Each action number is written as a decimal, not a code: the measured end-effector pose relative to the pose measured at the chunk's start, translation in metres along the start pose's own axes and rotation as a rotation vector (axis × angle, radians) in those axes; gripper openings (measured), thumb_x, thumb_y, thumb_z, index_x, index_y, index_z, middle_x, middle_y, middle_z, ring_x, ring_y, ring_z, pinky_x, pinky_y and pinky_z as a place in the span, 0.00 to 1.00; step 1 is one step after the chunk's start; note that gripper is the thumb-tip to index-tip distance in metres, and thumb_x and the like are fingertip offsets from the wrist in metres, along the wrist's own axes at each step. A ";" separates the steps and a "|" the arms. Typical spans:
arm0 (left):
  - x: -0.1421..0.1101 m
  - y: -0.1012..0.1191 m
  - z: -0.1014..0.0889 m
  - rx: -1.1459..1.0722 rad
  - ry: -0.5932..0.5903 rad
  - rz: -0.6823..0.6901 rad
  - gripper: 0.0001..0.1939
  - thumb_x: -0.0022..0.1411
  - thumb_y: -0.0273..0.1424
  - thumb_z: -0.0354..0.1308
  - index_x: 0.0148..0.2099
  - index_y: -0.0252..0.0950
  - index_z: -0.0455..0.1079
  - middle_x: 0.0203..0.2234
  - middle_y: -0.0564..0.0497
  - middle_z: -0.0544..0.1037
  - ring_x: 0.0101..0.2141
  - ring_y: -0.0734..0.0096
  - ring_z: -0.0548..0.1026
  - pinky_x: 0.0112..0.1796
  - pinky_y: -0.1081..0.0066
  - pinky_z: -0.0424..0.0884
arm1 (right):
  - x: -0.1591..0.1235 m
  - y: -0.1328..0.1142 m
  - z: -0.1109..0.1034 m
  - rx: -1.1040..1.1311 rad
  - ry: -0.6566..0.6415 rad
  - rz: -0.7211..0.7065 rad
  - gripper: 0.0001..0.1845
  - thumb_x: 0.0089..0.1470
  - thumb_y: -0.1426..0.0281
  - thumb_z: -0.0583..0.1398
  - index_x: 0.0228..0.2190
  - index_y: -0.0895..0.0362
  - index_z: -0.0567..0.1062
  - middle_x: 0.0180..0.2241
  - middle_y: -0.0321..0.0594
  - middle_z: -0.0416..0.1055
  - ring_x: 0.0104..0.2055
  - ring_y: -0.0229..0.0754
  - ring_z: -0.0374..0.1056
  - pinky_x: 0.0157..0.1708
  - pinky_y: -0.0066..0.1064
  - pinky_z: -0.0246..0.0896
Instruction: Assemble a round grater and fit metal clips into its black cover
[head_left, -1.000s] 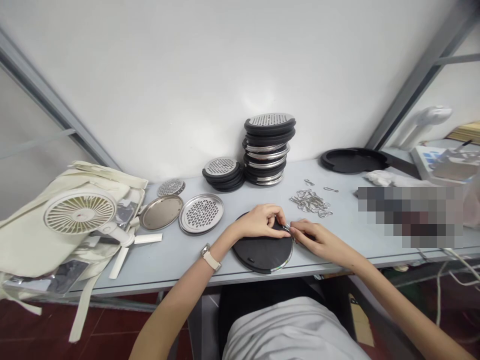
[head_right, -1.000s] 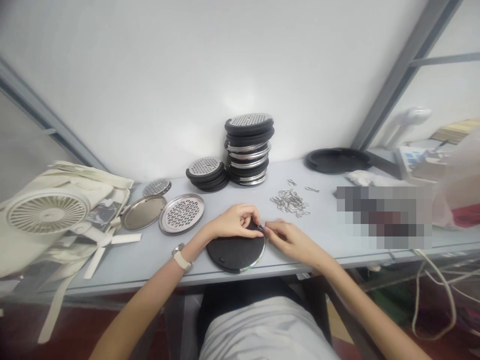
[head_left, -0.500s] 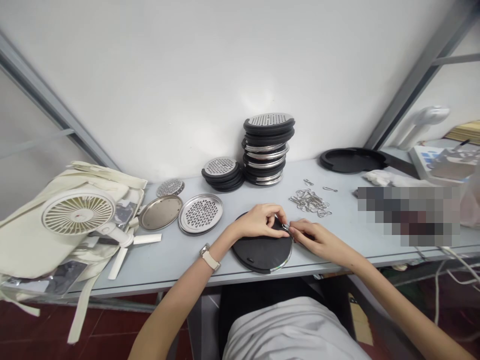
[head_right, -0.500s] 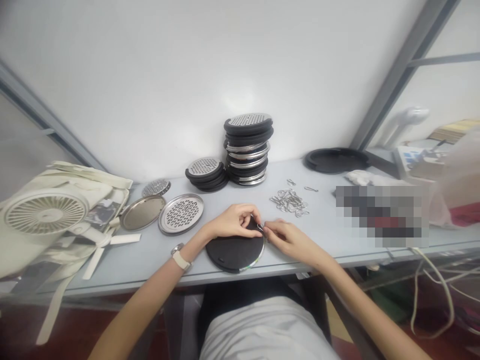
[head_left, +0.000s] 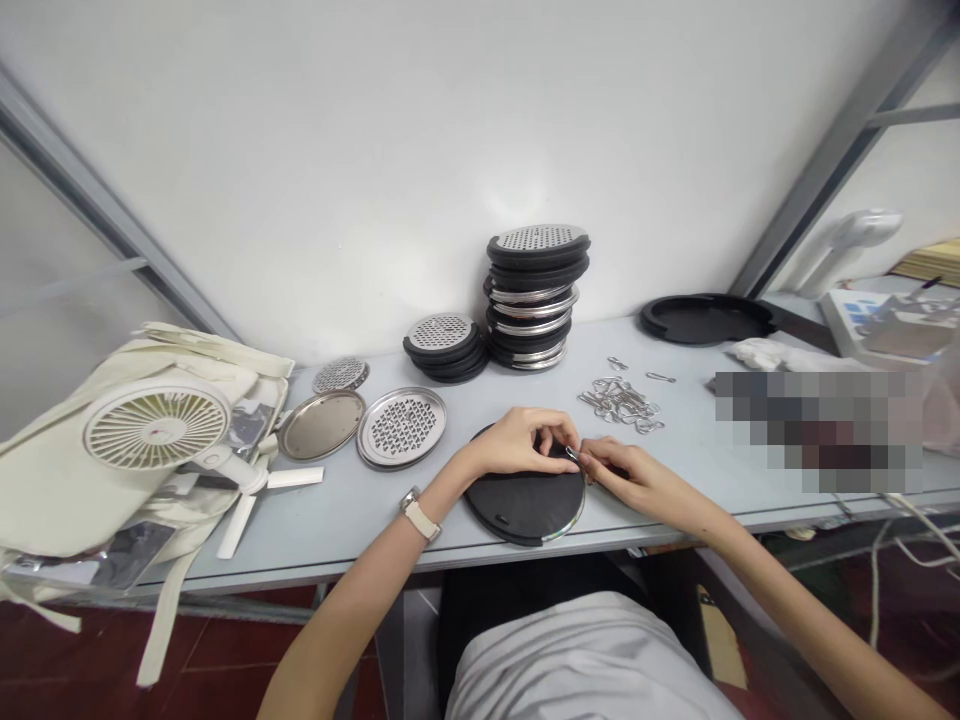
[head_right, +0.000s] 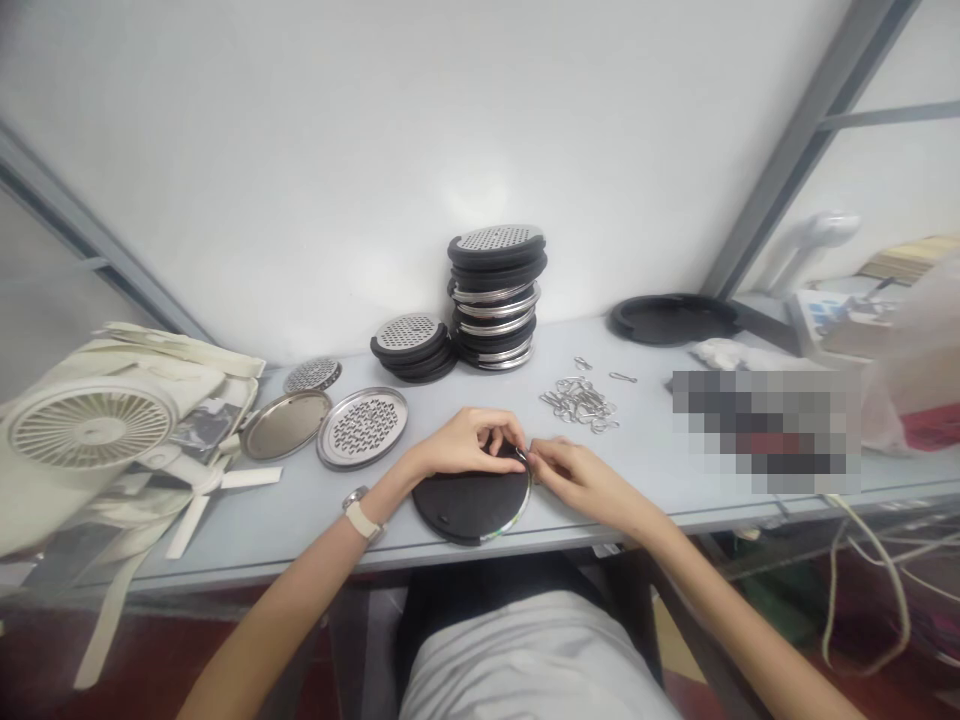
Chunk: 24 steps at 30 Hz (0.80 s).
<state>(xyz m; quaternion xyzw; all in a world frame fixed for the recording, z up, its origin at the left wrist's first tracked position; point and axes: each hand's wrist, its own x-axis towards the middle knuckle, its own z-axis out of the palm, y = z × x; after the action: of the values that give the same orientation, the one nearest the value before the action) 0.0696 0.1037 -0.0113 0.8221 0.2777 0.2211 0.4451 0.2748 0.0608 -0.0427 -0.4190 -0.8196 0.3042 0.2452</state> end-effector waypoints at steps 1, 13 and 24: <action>0.000 -0.001 0.000 -0.002 -0.002 0.000 0.12 0.50 0.33 0.63 0.36 0.33 0.70 0.29 0.54 0.72 0.24 0.82 0.63 0.26 0.79 0.59 | 0.000 0.000 0.000 0.001 -0.001 0.000 0.19 0.62 0.59 0.47 0.26 0.56 0.67 0.25 0.36 0.66 0.29 0.40 0.64 0.32 0.30 0.59; 0.000 -0.005 0.000 -0.069 -0.031 0.021 0.12 0.51 0.33 0.63 0.37 0.33 0.69 0.31 0.53 0.74 0.23 0.83 0.64 0.26 0.78 0.61 | -0.001 0.003 0.001 0.007 0.004 0.032 0.19 0.62 0.59 0.47 0.27 0.56 0.66 0.24 0.34 0.62 0.27 0.38 0.59 0.29 0.29 0.56; 0.001 -0.009 0.000 0.004 -0.007 0.089 0.16 0.51 0.33 0.63 0.41 0.35 0.67 0.33 0.53 0.72 0.25 0.82 0.65 0.27 0.78 0.62 | 0.003 0.000 0.004 0.030 0.058 0.055 0.18 0.63 0.60 0.46 0.28 0.56 0.66 0.25 0.34 0.64 0.28 0.39 0.61 0.31 0.28 0.57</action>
<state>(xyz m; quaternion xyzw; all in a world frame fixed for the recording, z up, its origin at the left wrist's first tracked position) 0.0681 0.1081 -0.0187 0.8354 0.2397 0.2374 0.4339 0.2706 0.0623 -0.0454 -0.4463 -0.7957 0.3109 0.2664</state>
